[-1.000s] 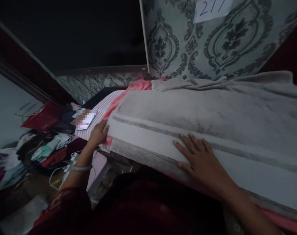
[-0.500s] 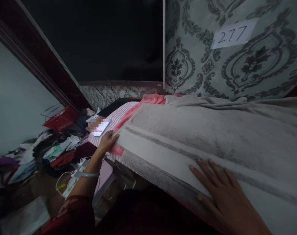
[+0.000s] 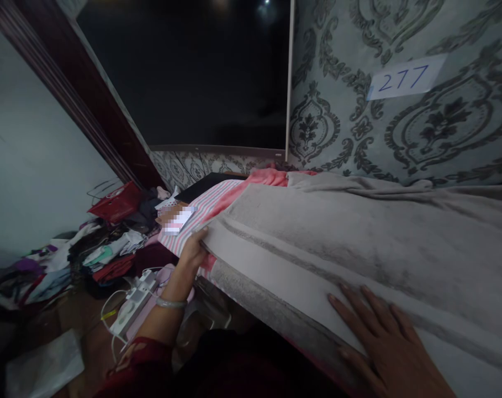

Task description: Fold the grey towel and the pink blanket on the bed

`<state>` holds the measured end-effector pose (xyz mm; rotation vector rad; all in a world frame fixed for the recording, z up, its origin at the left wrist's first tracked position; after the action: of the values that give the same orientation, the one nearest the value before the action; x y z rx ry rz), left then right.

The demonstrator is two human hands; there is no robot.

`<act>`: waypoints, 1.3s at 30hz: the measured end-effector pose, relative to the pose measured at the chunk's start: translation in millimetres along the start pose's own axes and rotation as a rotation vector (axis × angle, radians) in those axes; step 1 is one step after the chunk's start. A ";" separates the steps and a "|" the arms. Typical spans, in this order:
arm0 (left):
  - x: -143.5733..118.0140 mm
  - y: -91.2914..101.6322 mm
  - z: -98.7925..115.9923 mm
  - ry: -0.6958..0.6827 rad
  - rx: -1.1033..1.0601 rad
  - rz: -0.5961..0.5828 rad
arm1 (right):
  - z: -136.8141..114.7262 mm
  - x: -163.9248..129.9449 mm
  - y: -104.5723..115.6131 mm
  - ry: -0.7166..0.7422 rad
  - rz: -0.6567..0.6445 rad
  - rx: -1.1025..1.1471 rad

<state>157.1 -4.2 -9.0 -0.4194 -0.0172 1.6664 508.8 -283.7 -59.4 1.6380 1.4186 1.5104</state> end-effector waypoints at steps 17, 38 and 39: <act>-39.0 -132.9 67.2 -0.332 0.316 -0.482 | -10.2 16.4 10.9 -0.127 -0.050 0.139; -173.8 -179.6 -87.4 -1.085 1.384 -0.939 | 57.8 93.5 43.1 -0.345 0.325 0.458; -174.7 -180.5 -87.4 -1.089 1.393 -0.940 | 57.3 113.0 43.2 -0.317 0.302 0.444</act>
<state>368.1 -165.8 0.9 1.3616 0.1181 0.4965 559.3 -180.5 9.4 2.3303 1.4409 1.0520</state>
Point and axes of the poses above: each hand's wrist, its own x-axis towards the middle knuckle, its own y-axis out of the back of the hand, z = x × y, the point moved 6 cm from there along x, towards the middle knuckle, and after that the axes turned 15 degrees about x, right-handed, at the moved point
